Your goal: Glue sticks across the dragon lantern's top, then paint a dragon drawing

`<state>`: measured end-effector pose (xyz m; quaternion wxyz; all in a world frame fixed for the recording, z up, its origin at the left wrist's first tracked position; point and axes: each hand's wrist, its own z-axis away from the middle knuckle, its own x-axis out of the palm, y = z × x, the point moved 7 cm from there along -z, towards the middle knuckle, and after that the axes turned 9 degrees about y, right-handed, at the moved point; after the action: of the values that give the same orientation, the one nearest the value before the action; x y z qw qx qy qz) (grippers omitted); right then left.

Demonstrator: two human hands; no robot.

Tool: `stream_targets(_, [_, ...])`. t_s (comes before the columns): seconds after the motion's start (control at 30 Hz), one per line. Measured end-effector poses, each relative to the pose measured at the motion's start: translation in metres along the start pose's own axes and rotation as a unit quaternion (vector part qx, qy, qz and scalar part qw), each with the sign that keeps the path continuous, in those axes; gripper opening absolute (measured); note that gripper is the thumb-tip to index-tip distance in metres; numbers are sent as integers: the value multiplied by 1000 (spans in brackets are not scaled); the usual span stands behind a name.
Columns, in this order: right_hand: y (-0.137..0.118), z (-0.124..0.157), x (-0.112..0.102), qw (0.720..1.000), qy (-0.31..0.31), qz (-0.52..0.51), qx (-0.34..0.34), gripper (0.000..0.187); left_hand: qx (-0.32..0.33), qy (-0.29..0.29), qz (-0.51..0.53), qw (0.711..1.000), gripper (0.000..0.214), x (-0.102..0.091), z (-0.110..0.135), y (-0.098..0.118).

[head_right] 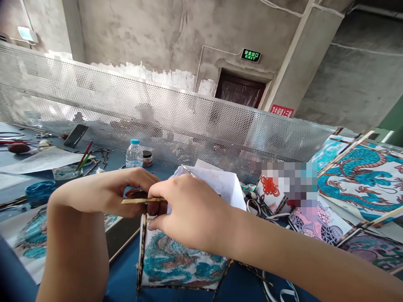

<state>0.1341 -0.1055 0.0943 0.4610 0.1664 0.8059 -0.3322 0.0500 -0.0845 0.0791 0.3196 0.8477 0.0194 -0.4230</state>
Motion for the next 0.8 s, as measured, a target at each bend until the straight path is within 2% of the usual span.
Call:
stream_targets(0.17, [0,2,1,1000,4,6,-4,10,-30,-34,26,999,6,6,-2,-4])
stream_targets(0.3, [4,3,1,1000,12,9,21,12,-44,-56,19,997,5,7,-3,-4])
stream_targets(0.53, [7,4,0,999,18,-1,39,24,-29,-51,32,998,15,4,-2,-1])
stream_targets(0.67, [5,6,-1,999,19,-4,31,21,-46,-36,13,998,9,2,2,-8])
stream_targets(0.8, [3,7,-1,999,19,-21,25,14,-51,-37,-6,998,17,1,3,-10])
